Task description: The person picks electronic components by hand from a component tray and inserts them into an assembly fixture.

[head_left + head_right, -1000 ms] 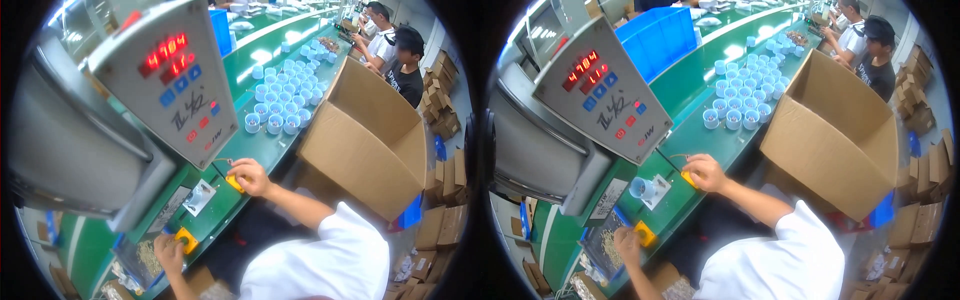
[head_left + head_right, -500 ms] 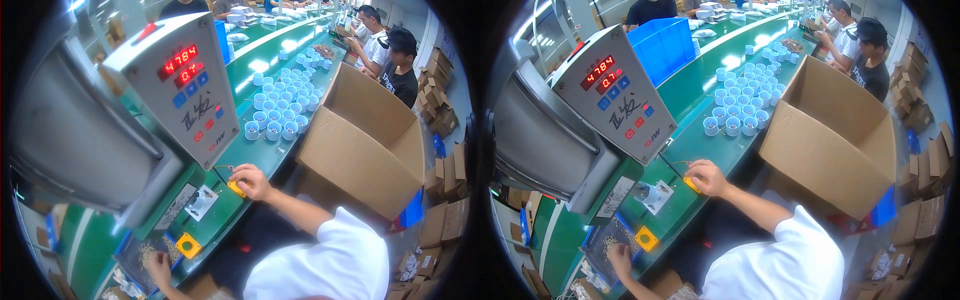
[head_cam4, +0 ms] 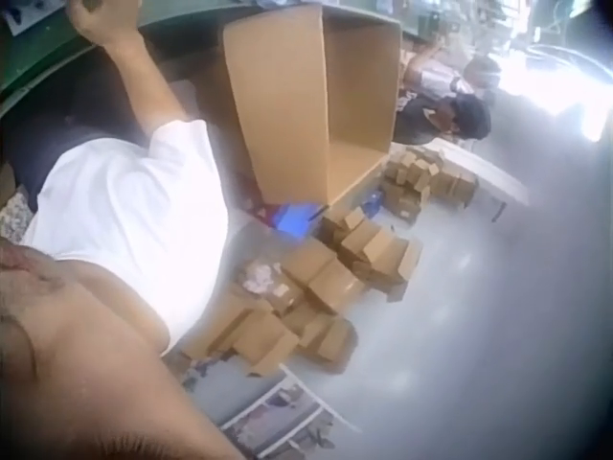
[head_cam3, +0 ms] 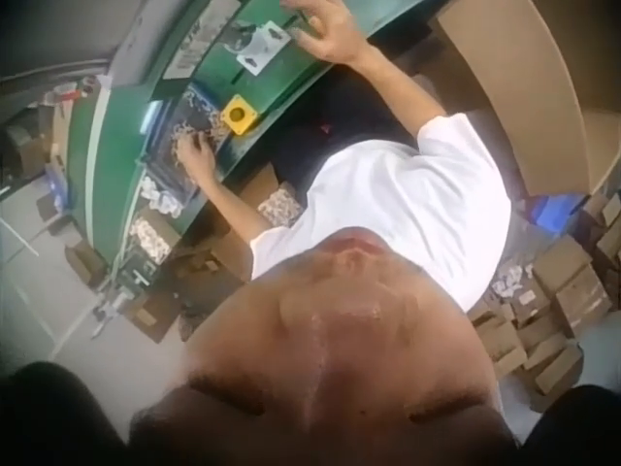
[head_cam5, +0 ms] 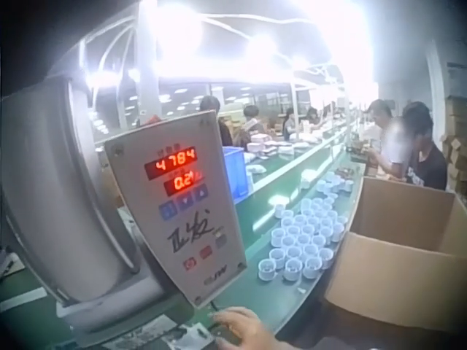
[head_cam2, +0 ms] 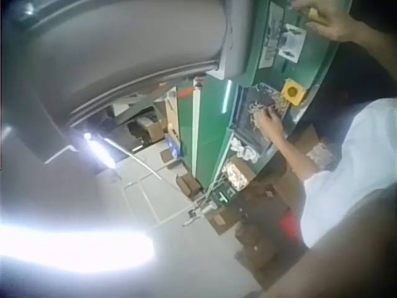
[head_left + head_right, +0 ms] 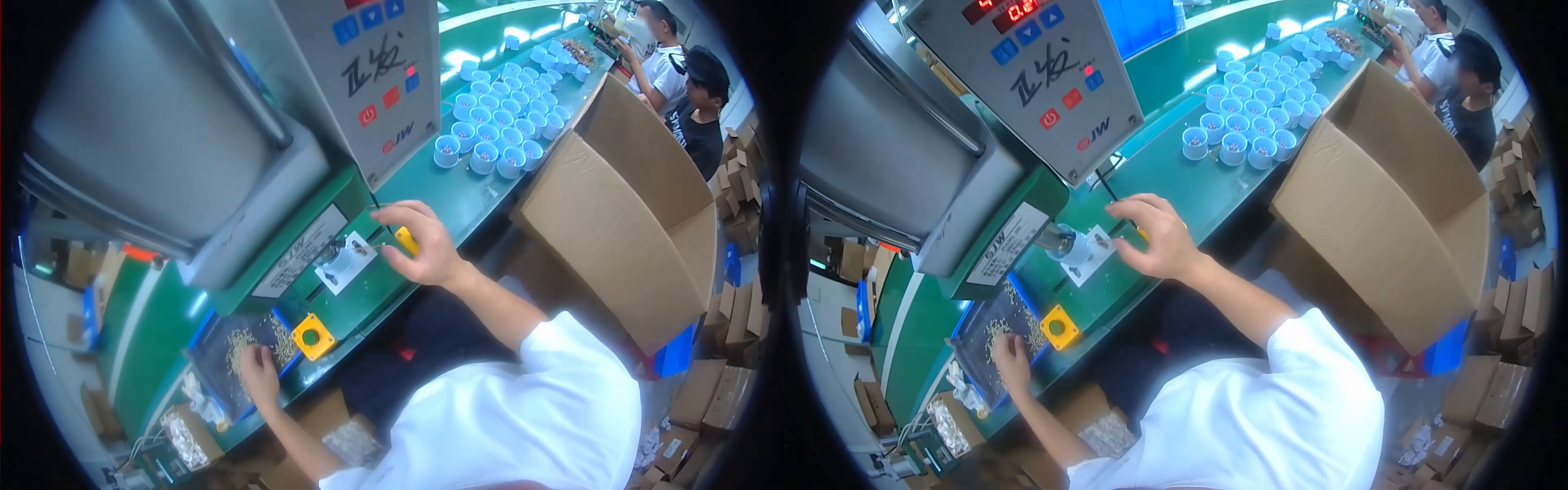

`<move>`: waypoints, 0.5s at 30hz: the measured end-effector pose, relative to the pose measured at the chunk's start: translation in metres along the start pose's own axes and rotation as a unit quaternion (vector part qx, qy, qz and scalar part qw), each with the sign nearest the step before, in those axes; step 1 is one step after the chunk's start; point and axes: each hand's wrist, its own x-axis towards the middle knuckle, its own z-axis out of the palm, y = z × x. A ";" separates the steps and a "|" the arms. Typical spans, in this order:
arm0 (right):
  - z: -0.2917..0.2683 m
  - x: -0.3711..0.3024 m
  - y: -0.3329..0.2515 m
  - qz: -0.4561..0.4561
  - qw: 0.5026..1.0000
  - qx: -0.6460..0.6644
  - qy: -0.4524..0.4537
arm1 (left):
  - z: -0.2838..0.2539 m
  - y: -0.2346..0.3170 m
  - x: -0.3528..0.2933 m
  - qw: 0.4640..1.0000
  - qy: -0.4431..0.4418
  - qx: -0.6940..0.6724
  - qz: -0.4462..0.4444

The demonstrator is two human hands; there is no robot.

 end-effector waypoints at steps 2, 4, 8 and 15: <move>0.012 0.006 -0.019 0.021 0.999 0.044 -0.010 | -0.001 0.000 0.003 1.000 -0.007 -0.009 -0.010; 0.022 0.012 -0.032 0.031 0.997 0.054 -0.037 | -0.002 -0.002 0.000 1.000 -0.008 -0.009 -0.017; 0.047 0.012 -0.032 0.040 0.996 0.040 -0.068 | 0.002 -0.001 0.005 0.999 -0.002 -0.041 -0.026; 0.046 0.040 -0.038 0.001 0.999 0.001 -0.036 | 0.007 -0.023 0.000 0.999 -0.005 -0.034 -0.015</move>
